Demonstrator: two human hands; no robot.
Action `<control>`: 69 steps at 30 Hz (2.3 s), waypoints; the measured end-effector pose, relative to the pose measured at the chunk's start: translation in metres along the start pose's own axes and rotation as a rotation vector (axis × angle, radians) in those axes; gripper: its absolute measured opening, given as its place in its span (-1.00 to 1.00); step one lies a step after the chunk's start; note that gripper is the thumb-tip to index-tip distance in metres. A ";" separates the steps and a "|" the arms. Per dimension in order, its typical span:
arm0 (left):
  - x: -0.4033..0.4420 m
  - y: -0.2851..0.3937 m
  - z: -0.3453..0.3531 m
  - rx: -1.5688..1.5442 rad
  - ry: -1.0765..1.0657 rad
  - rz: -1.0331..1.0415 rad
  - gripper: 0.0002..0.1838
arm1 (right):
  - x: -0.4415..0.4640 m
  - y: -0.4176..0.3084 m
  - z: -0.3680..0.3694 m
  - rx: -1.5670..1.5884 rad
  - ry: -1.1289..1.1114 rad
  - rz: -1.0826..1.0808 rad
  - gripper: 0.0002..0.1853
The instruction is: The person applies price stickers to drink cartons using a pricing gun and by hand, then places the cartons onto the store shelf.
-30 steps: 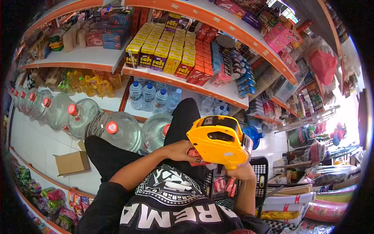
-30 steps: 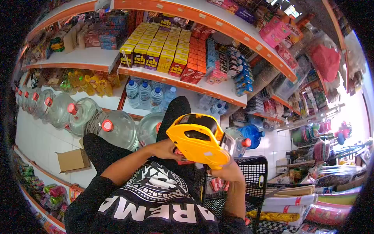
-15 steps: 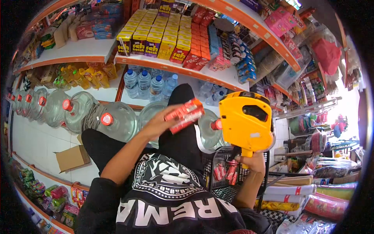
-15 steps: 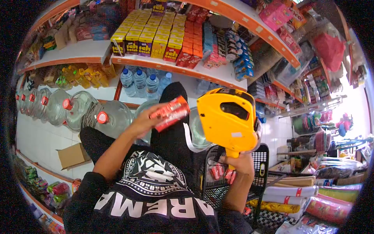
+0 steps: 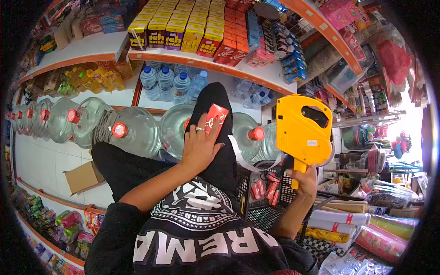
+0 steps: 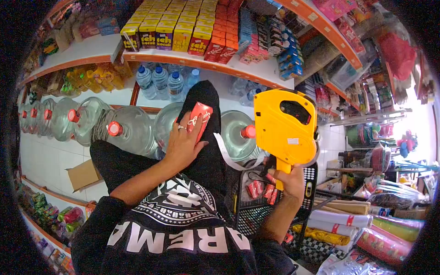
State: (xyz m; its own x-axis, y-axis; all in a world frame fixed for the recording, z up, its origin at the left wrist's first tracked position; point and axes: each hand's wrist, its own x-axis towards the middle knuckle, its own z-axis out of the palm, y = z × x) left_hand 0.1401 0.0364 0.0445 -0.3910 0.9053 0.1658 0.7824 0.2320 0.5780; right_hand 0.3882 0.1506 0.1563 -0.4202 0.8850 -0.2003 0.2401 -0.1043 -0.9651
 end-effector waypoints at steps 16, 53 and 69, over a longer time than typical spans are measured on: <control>0.000 0.002 0.003 -0.356 -0.145 0.048 -0.13 | 0.015 -0.027 0.000 0.089 -0.099 -0.040 -0.29; 0.048 -0.002 -0.049 -0.672 0.497 0.111 -0.87 | 0.040 0.025 0.049 0.293 -0.546 0.277 -0.39; 0.052 -0.019 -0.036 -1.229 0.069 -0.231 -0.88 | 0.041 0.035 0.036 0.308 -0.495 0.231 -0.38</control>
State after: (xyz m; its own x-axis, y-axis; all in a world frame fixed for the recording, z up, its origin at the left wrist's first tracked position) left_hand 0.0879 0.0664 0.0709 -0.5121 0.8587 -0.0190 -0.2632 -0.1358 0.9552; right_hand 0.3480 0.1664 0.1081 -0.7605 0.5168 -0.3931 0.1409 -0.4596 -0.8769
